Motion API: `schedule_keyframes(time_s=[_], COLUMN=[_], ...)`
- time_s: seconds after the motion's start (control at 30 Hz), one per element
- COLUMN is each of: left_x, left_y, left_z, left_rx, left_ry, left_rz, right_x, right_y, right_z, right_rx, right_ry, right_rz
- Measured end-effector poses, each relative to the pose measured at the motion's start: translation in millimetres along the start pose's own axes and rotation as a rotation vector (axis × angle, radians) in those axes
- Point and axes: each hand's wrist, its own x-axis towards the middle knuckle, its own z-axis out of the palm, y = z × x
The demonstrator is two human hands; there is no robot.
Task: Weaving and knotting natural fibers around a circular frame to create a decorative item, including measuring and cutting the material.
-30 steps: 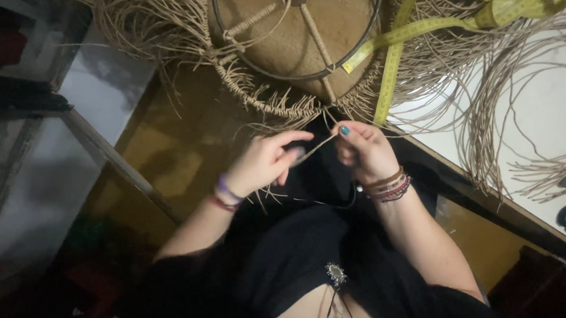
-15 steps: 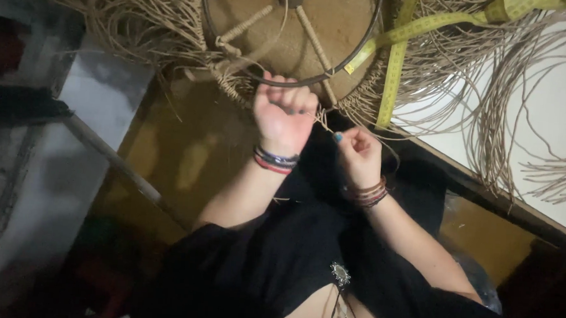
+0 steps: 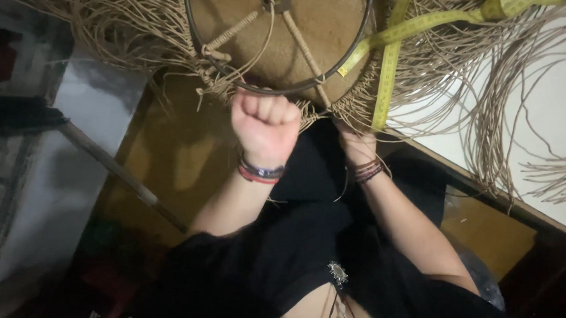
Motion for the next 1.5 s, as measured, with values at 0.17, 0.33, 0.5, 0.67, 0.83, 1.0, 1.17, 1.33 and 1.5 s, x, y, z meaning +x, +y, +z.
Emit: schedule_keyframes(time_s=[0.17, 0.33, 0.5, 0.67, 0.83, 1.0, 1.17, 1.33, 1.5], left_x=[-43.7, -35.7, -43.8, -50.3, -71.2, -79.9, -74.8, -58.8, -40.3], left_y=[-39.3, -28.2, -0.2, 42.3, 20.3, -63.2, -150.1, -195.6, -216.7], left_z=[-12.7, -43.8, -49.3, -46.5, -5.2, 33.1, 43.5, 56.3, 53.3], left_rx=[0.71, 1.502, 1.83, 2.308, 2.294, 2.022, 1.732, 1.542, 1.398], left_ry=[-0.456, -1.06, -1.202, -1.156, -1.035, -1.181, -1.283, -1.098, -0.94], left_rz=[-0.085, 0.004, 0.001, -0.04, -0.094, 0.019, 0.034, -0.147, -0.3], right_x=[15.0, -12.6, -37.8, -48.8, -78.8, -77.4, -63.8, -55.7, -40.5], right_y=[-11.5, -10.6, 16.1, 51.7, 138.2, 197.1, 213.5, 233.7, 234.1], right_z=[-90.6, -154.4, -238.3, -300.7, -329.1, -314.1, -283.8, -274.9, -242.3], right_rx=[1.247, 1.3, 1.381, 1.318, 0.88, 0.378, 0.353, 0.431, 0.609], right_ry=[-0.317, -0.358, -0.511, -0.428, -0.037, 0.192, 0.053, 0.198, 0.146], right_rz=[0.713, 0.414, 0.469, 0.58, 0.477, 0.201, 0.144, 0.194, 0.167])
